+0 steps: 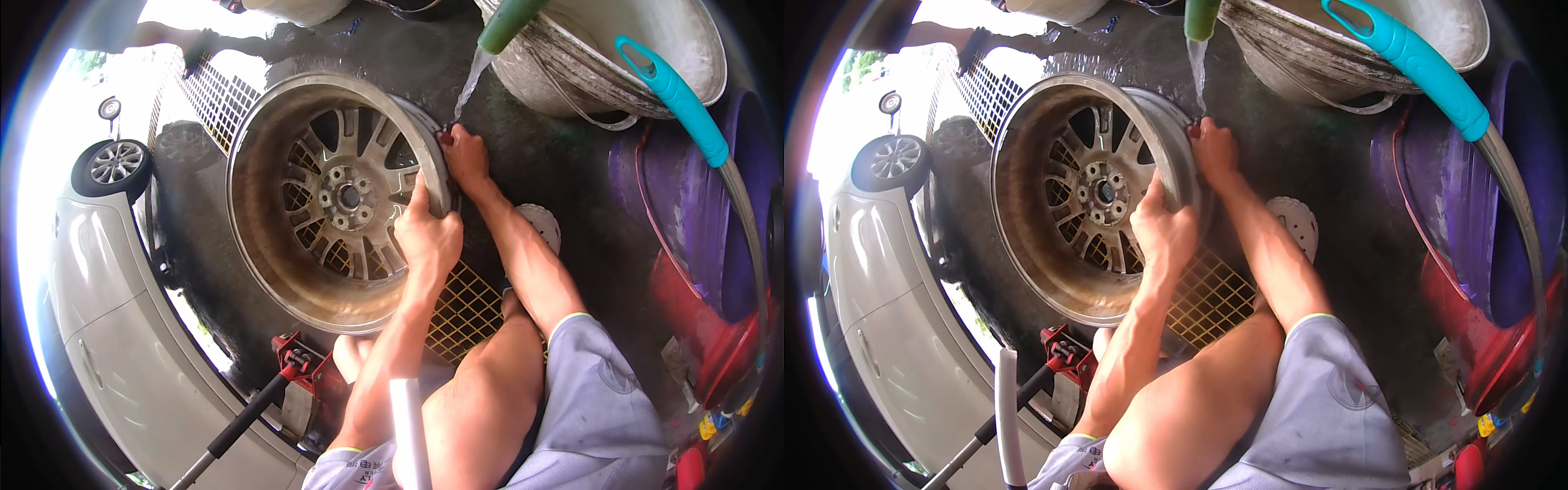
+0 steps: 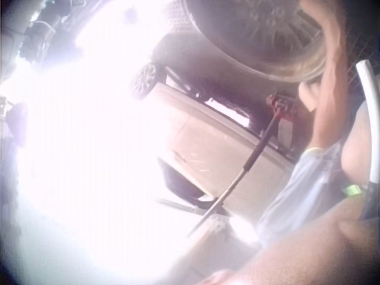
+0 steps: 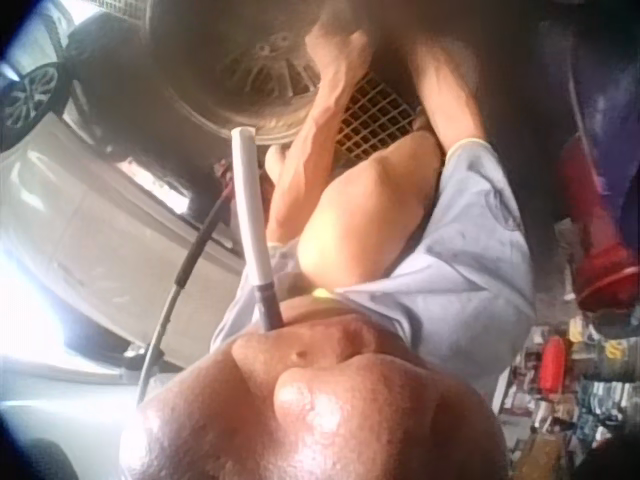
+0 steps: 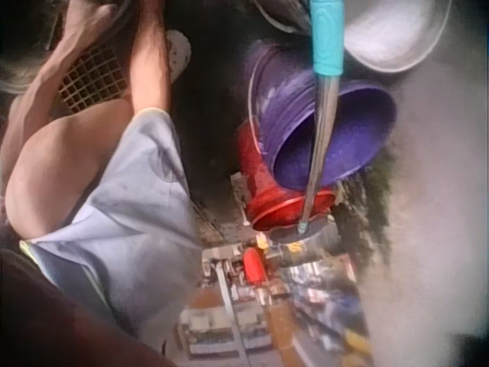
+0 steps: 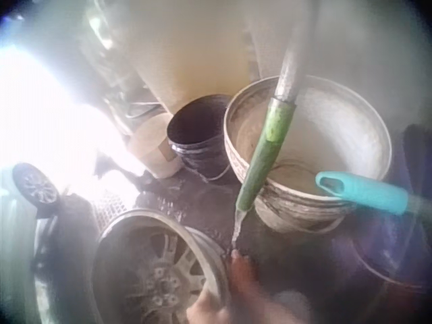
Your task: The person scrubs a car wheel rim with a small abrasive pad while rinsing it with a hose. They rotate the rim to clean different sections and occasionally pause to fold the pad.
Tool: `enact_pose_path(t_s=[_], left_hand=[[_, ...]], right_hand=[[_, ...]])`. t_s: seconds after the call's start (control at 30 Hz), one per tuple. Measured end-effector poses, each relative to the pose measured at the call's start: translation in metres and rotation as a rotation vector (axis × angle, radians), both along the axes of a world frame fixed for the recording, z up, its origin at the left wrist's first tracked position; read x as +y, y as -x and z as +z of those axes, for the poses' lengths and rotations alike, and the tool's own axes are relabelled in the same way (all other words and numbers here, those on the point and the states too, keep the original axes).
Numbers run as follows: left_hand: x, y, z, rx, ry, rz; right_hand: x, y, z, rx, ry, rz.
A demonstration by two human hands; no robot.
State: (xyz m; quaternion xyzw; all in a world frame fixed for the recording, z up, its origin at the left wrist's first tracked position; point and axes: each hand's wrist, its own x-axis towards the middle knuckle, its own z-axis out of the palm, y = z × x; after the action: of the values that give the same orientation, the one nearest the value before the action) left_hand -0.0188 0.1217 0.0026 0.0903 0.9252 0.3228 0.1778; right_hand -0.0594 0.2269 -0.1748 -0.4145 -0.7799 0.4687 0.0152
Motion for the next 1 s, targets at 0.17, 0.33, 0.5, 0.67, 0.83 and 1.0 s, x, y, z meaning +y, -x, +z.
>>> enact_pose_path(t_s=[0.17,0.33,0.5,0.67,0.83,1.0], left_hand=[[-0.004,0.001,0.006,-0.010,-0.032,0.015],[-0.009,0.007,0.003,-0.002,0.059,0.024],[0.000,-0.006,-0.008,-0.009,-0.016,0.002],[-0.009,0.005,0.002,0.013,0.077,0.020],[-0.007,-0.002,-0.009,-0.009,-0.007,0.014],[-0.007,0.003,-0.001,-0.010,-0.013,-0.001]], right_hand=[[-0.011,-0.002,-0.001,0.019,0.011,-0.007],[-0.027,-0.022,-0.004,0.077,0.046,-0.006],[0.014,0.020,-0.020,0.135,-0.139,0.043],[-0.026,-0.024,-0.004,0.003,-0.025,0.108],[-0.001,0.008,-0.009,0.132,-0.056,0.017],[-0.009,0.000,-0.009,0.075,-0.076,0.064]])
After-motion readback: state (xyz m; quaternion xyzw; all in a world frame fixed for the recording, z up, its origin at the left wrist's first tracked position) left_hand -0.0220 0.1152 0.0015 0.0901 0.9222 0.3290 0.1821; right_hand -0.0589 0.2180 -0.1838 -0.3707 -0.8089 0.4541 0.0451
